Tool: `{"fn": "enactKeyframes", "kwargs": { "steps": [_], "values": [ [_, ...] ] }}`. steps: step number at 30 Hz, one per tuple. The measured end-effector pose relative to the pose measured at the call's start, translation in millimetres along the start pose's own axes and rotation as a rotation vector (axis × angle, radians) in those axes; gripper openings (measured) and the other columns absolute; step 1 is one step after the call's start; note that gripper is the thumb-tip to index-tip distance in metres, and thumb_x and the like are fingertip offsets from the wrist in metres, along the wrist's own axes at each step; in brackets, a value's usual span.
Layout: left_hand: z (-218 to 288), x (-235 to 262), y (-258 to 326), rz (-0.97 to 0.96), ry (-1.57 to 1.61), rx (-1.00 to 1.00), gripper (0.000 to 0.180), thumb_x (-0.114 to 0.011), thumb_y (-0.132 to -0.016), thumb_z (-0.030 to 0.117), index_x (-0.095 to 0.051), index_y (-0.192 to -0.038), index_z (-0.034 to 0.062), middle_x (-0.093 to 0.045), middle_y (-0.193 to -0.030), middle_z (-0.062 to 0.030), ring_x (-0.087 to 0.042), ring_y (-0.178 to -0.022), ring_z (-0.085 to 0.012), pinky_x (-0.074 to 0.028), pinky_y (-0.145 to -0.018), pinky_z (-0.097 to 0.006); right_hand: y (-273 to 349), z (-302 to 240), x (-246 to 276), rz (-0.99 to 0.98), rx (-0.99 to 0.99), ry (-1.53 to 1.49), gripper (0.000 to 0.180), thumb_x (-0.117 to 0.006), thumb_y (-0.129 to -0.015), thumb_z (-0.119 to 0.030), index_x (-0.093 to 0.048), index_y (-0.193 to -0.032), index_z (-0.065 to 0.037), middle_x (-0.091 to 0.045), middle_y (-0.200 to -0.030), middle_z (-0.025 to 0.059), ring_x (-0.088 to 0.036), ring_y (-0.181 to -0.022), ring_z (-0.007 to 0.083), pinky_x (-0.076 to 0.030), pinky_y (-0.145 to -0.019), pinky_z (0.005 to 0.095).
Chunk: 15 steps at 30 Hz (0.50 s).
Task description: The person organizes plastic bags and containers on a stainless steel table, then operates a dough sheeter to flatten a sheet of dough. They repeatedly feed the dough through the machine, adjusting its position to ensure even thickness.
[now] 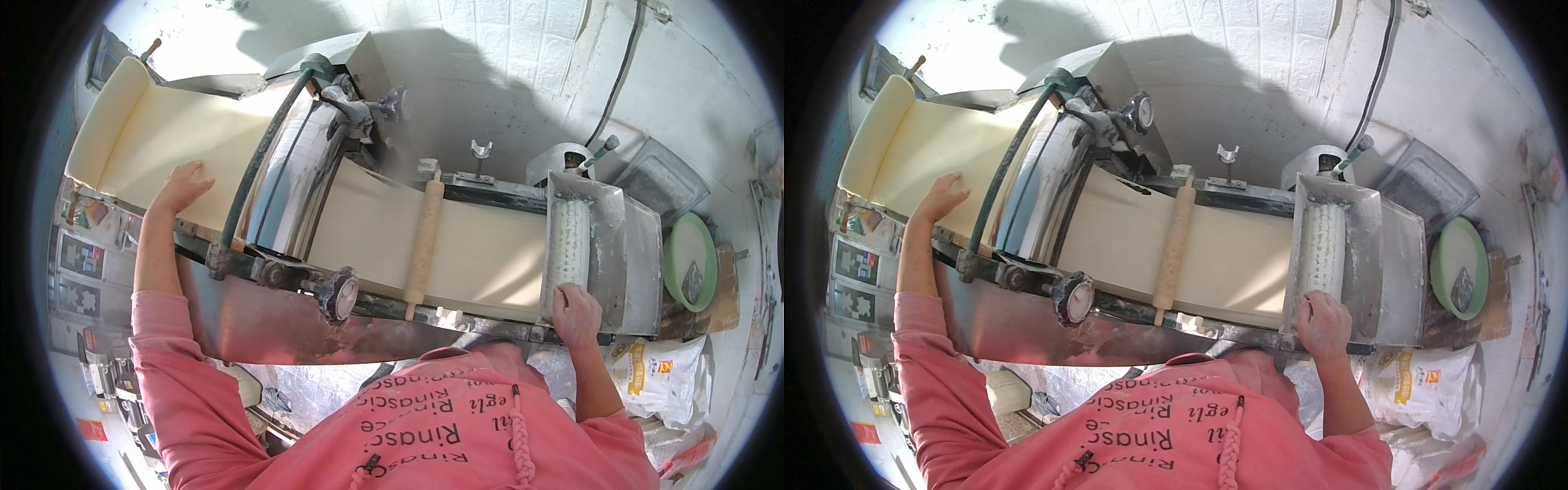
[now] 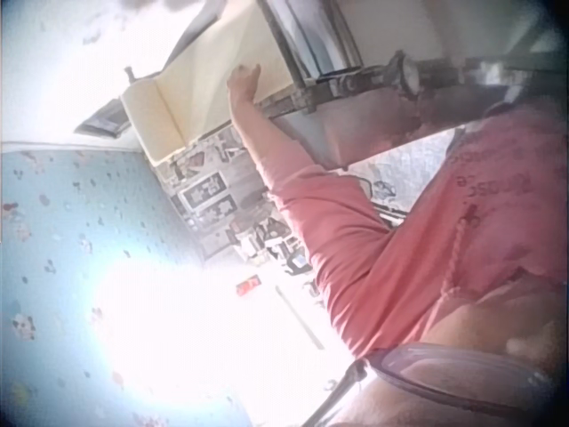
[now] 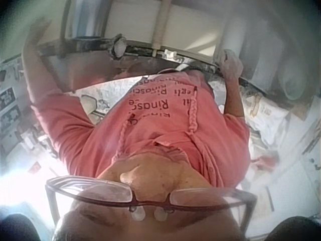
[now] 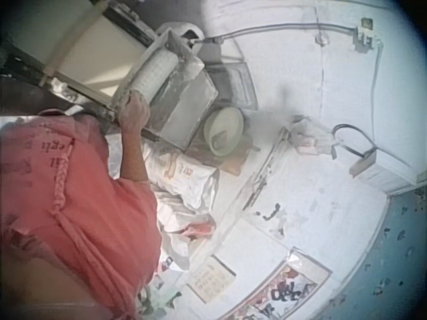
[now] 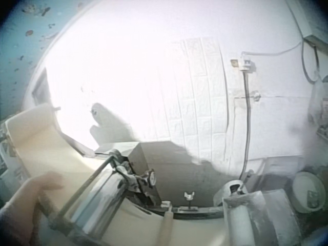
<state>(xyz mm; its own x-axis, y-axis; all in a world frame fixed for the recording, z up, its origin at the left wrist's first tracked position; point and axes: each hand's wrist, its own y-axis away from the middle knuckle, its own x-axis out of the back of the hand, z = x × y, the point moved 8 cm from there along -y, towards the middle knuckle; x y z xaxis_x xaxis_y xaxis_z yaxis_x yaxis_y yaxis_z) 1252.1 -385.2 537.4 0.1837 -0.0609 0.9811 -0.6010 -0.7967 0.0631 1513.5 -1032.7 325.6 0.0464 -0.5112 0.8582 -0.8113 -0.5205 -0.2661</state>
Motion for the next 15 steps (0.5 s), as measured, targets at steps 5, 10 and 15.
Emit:
{"fn": "enactKeyframes", "kwargs": {
  "steps": [5,10,15],
  "values": [
    [-0.2,1.1,0.9,0.01,0.017,-0.017,0.069,-0.065,-0.082,0.045,-0.047,-0.137,0.008,-0.042,-0.141,-0.0199,-0.039,-0.132,-0.0336,-0.031,-0.11,-0.04,0.4,1.6,-1.4,0.002,0.006,-0.009,0.011,-0.058,-0.082,-0.016,-0.066,-0.083,-0.007,-0.067,-0.079,0.013,-0.064,-0.072,0.0321,-0.048,-0.066,0.0429],
    [2.6,2.9,3.1,0.016,0.017,-0.007,0.068,-0.065,-0.082,0.044,-0.048,-0.136,0.0072,-0.044,-0.14,-0.0206,-0.04,-0.131,-0.0338,-0.032,-0.11,-0.039,0.7,2.2,-1.8,-0.007,0.003,0.001,0.011,-0.059,-0.082,-0.015,-0.066,-0.084,-0.007,-0.067,-0.08,0.0129,-0.064,-0.073,0.0317,-0.049,-0.067,0.0429],
    [7.2,5.8,7.7,0.009,0.012,-0.003,0.067,-0.064,-0.082,0.044,-0.048,-0.136,0.0071,-0.044,-0.14,-0.0201,-0.041,-0.13,-0.0328,-0.032,-0.109,-0.039,0.2,2.8,-2.9,-0.027,-0.009,0.007,0.011,-0.059,-0.082,-0.016,-0.066,-0.085,-0.007,-0.067,-0.081,0.0125,-0.064,-0.073,0.0315,-0.049,-0.067,0.0421]
  ]
}}
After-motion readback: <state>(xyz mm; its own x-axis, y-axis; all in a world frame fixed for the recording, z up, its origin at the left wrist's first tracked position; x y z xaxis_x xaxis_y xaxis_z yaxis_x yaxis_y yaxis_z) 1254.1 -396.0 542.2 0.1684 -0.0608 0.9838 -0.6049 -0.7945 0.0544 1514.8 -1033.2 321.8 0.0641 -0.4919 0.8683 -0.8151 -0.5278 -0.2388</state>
